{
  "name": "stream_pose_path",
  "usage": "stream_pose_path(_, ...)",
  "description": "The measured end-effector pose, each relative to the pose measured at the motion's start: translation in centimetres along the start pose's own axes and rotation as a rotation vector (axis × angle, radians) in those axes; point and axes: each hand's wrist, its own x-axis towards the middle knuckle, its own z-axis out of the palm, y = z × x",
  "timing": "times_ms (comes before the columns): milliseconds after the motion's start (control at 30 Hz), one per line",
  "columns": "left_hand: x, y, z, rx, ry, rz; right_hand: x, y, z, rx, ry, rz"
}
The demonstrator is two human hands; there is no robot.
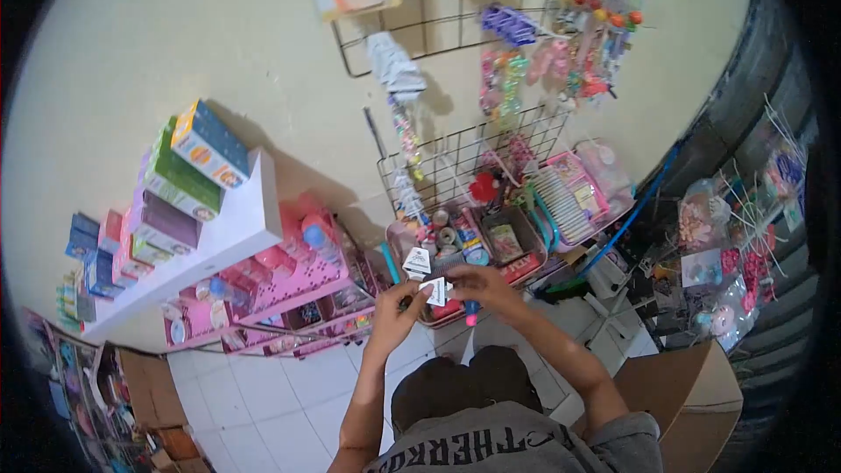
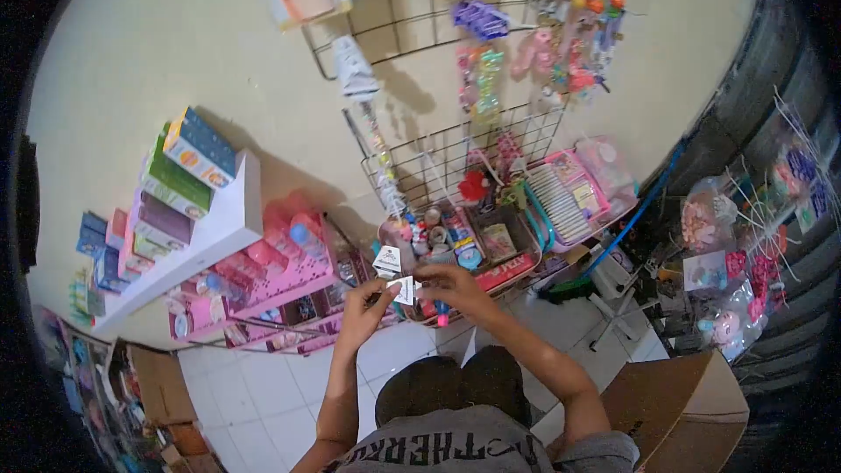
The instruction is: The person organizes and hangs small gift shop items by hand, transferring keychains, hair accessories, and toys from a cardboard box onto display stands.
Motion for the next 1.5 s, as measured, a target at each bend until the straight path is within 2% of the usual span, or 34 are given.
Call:
stream_pose_path(67,-0.9,-0.8,-0.3,-0.063,-0.010,-0.058,0.1,1.5,0.4,-0.284,-0.218,0.241)
stream_pose_path(100,-1.4,-1.6,-0.2,-0.017,0.017,0.008,0.2,3.0,0.3,-0.408,-0.289,0.060)
stream_pose_path(167,-2.1,-3.3,0.2,0.073,0.068,0.082,0.2,4.1,0.6,-0.364,-0.296,0.141)
stream_pose_path(267,-2.6,-5.4,0.8,-0.040,0.153,-0.055,0.3,4.8,0.9,-0.312,-0.255,0.216)
stream_pose_path(333,-2.8,-6.8,1.1,-0.039,0.169,-0.076,1.1,4.4,1.0,-0.239,-0.010,0.247)
stream_pose_path(400,-2.9,-7.0,1.0,-0.137,0.260,-0.111,2.6,5.6,0.5,-0.185,0.068,0.191)
stream_pose_path(467,-3.1,-7.6,0.9,-0.124,0.223,-0.106,4.1,5.2,0.5,-0.073,0.116,0.124)
stream_pose_path(533,-3.2,-6.4,0.6,-0.236,0.239,-0.195,5.3,5.5,0.4,-0.071,0.154,0.085)
stream_pose_path(567,-3.3,-7.1,0.6,-0.210,0.218,-0.152,5.8,5.6,0.4,-0.072,0.184,0.045)
stream_pose_path(667,-3.6,-6.9,1.1,-0.353,0.287,-0.195,6.9,5.9,0.2,-0.058,0.175,0.047)
stream_pose_path(800,-4.1,-8.2,1.8,-0.487,0.241,-0.226,7.4,6.6,0.4,-0.027,0.183,0.037)
stream_pose_path(867,-4.1,-8.2,1.9,-0.653,0.230,-0.279,7.5,6.6,0.5,-0.039,0.211,0.069)
stream_pose_path(967,-4.1,-7.7,1.7,-0.696,0.231,-0.357,7.9,6.9,0.3,-0.054,0.231,0.077)
stream_pose_path(1200,-3.9,-8.1,1.9,-0.806,0.254,-0.359,8.8,7.5,0.3,-0.010,0.174,0.064)
stream_pose_path(1300,-3.9,-8.6,1.9,-0.805,0.277,-0.368,9.0,7.7,0.5,-0.030,0.240,0.119)
stream_pose_path(1367,-3.8,-8.7,1.9,-0.820,0.282,-0.377,9.3,8.5,0.1,0.147,0.198,0.097)
stream_pose_path(1500,-3.5,-8.9,1.8,-0.834,0.292,-0.387,9.8,8.8,-0.2,0.220,0.162,0.114)
